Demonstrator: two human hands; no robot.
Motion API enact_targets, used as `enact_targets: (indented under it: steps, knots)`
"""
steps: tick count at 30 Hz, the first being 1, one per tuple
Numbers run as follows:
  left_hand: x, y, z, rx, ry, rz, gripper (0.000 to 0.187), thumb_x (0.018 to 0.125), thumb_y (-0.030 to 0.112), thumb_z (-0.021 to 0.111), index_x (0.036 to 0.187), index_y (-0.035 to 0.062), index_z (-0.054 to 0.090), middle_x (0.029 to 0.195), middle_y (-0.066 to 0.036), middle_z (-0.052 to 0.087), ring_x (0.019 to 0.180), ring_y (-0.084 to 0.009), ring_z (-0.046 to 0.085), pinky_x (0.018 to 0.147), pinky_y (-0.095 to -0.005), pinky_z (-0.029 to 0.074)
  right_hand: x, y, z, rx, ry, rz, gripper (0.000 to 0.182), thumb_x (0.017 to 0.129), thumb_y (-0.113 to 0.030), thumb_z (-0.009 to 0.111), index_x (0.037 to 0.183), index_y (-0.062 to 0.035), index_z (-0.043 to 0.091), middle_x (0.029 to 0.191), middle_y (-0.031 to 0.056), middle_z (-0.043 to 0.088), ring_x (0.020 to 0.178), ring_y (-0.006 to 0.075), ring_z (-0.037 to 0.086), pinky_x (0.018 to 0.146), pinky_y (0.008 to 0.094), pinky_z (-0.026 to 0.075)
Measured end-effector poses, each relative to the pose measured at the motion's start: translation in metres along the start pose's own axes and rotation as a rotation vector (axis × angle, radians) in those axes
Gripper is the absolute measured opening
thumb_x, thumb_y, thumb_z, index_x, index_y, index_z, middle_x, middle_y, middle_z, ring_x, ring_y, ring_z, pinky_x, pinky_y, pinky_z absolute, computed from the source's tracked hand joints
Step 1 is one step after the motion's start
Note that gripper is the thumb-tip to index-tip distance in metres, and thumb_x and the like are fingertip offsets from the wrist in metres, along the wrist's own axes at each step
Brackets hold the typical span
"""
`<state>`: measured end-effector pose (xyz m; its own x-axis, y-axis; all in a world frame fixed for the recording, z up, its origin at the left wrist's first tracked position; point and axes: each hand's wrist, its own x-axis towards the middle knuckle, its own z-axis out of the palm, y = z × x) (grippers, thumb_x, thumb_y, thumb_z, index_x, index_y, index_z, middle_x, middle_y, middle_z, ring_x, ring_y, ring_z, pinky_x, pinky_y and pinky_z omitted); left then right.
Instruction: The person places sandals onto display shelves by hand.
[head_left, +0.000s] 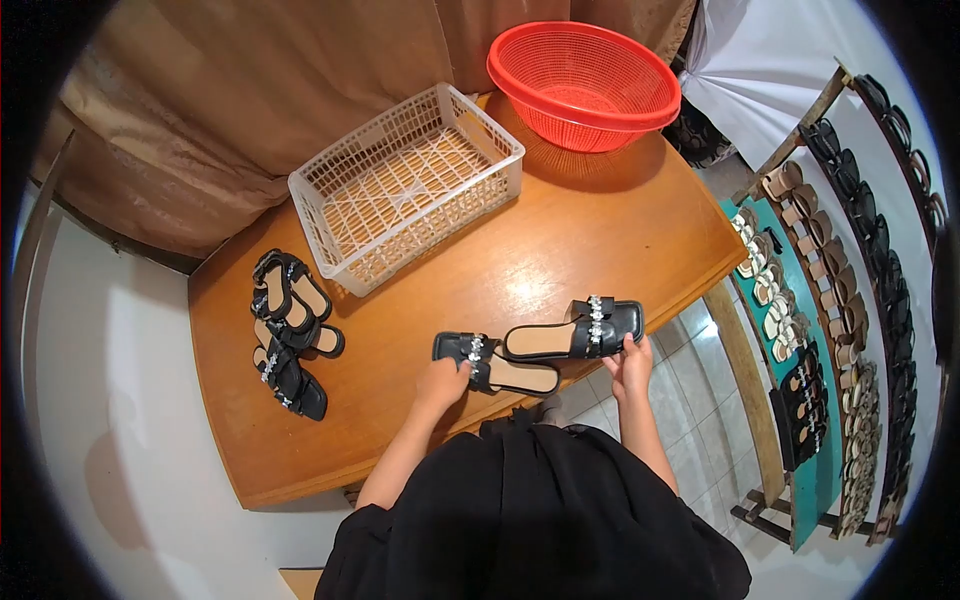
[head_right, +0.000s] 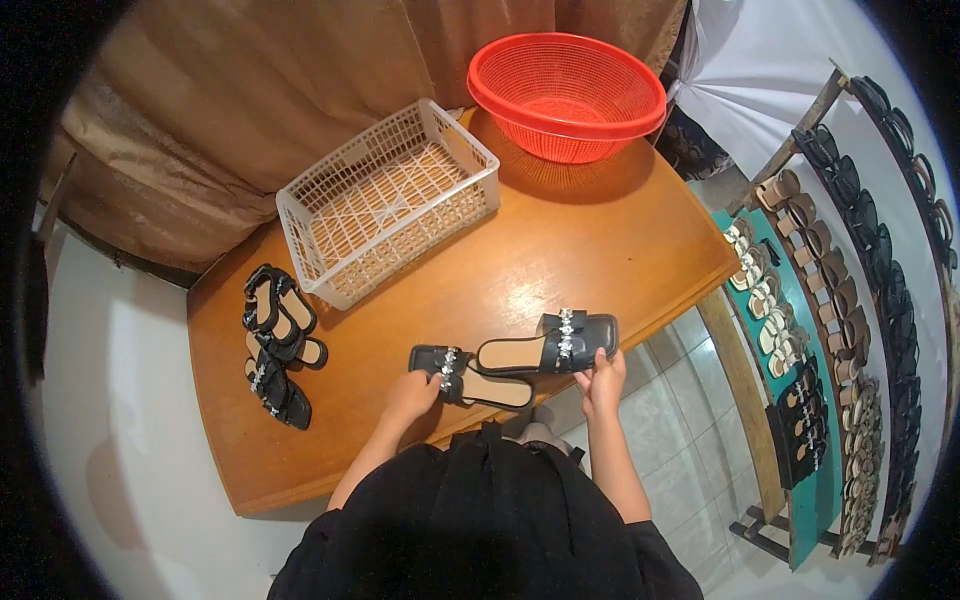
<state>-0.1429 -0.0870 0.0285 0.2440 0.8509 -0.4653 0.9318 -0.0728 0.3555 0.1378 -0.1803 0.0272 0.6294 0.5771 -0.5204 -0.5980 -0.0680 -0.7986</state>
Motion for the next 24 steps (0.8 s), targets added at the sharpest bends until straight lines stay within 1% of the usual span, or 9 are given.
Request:
enact_targets:
  steps: [2,4,6,8,10,12,15,18,24]
  knots:
    - [0.003,-0.013,0.022,-0.193,-0.075,0.009,0.044,0.084,0.038,0.045,0.078,-0.0028,0.062,0.074,-0.023,0.061,0.072,-0.0364,0.06,0.067,-0.0441,0.047,0.01,-0.001,-0.014,-0.009,-0.017,-0.04,0.018,0.09,-0.014,0.043,0.107,-0.0097,0.046,0.091,0.0048,0.058,0.074,0.0158,0.06,0.062,0.0341,0.052]
    - [-0.011,-0.004,0.018,-0.624,-0.434,-0.031,0.043,0.082,0.037,0.05,0.073,-0.0033,0.06,0.071,-0.021,0.061,0.069,-0.0339,0.06,0.065,-0.0408,0.047,0.014,-0.003,-0.02,-0.09,-0.007,-0.134,0.019,0.09,-0.014,0.044,0.108,-0.0094,0.046,0.091,0.0043,0.058,0.072,0.0147,0.06,0.058,0.0321,0.052]
    - [-0.024,0.01,0.009,-0.479,-0.428,0.01,0.041,0.079,0.037,0.056,0.074,-0.0026,0.061,0.067,-0.017,0.06,0.065,-0.031,0.06,0.062,-0.0383,0.047,0.013,-0.006,-0.021,-0.068,0.018,-0.153,0.02,0.089,-0.013,0.044,0.108,-0.0094,0.046,0.091,0.0041,0.058,0.072,0.0141,0.059,0.056,0.0304,0.052]
    - [-0.033,0.022,0.005,-0.17,-0.112,0.13,0.041,0.077,0.039,0.06,0.073,-0.0015,0.062,0.061,-0.012,0.06,0.062,-0.0289,0.06,0.059,-0.0373,0.047,0.017,-0.006,-0.029,-0.103,0.045,-0.169,0.02,0.089,-0.012,0.044,0.109,-0.0094,0.045,0.09,0.0038,0.058,0.071,0.0139,0.059,0.055,0.0288,0.051]
    - [-0.034,0.026,0.003,-0.246,-0.13,0.091,0.042,0.071,0.039,0.067,0.088,0.0006,0.062,0.08,-0.013,0.062,0.078,-0.0291,0.06,0.068,-0.0372,0.046,0.016,-0.007,-0.033,-0.102,0.033,-0.175,0.02,0.089,-0.012,0.043,0.108,-0.0093,0.046,0.089,0.0032,0.058,0.069,0.0133,0.059,0.055,0.0284,0.051]
    - [-0.033,0.024,0.01,-0.156,0.23,0.481,0.07,0.06,0.037,0.075,0.115,0.004,0.048,0.115,-0.015,0.051,0.108,-0.0305,0.048,0.087,-0.0433,0.038,0.016,-0.007,-0.036,-0.121,0.054,-0.135,0.019,0.089,-0.012,0.044,0.107,-0.0097,0.047,0.086,0.0023,0.058,0.065,0.0123,0.058,0.052,0.0274,0.049]
    - [-0.04,0.021,0.027,0.003,0.128,0.453,0.102,0.049,0.036,0.081,0.131,0.0076,0.027,0.131,-0.014,0.034,0.123,-0.0321,0.03,0.098,-0.0533,0.022,0.013,-0.008,-0.037,-0.126,0.0,-0.121,0.018,0.089,-0.014,0.045,0.106,-0.0102,0.048,0.083,0.001,0.058,0.063,0.0111,0.057,0.05,0.0257,0.046]
    - [-0.036,0.012,0.05,0.033,0.141,0.34,0.11,0.045,0.035,0.082,0.132,0.0078,0.023,0.13,-0.015,0.034,0.125,-0.0316,0.029,0.099,-0.0589,0.017,0.008,-0.009,-0.032,-0.171,-0.01,-0.115,0.017,0.089,-0.012,0.044,0.106,-0.0069,0.047,0.083,0.0022,0.057,0.061,0.0085,0.055,0.048,0.0218,0.047]
    - [-0.015,0.009,0.06,-0.119,0.159,0.378,0.095,0.05,0.029,0.08,0.128,0.0069,0.031,0.128,-0.012,0.04,0.123,-0.0281,0.033,0.099,-0.058,0.018,0.018,0.01,-0.026,-0.232,-0.027,-0.029,0.017,0.089,-0.015,0.045,0.105,-0.0102,0.047,0.084,0.0014,0.056,0.066,0.0123,0.057,0.054,0.0283,0.048]
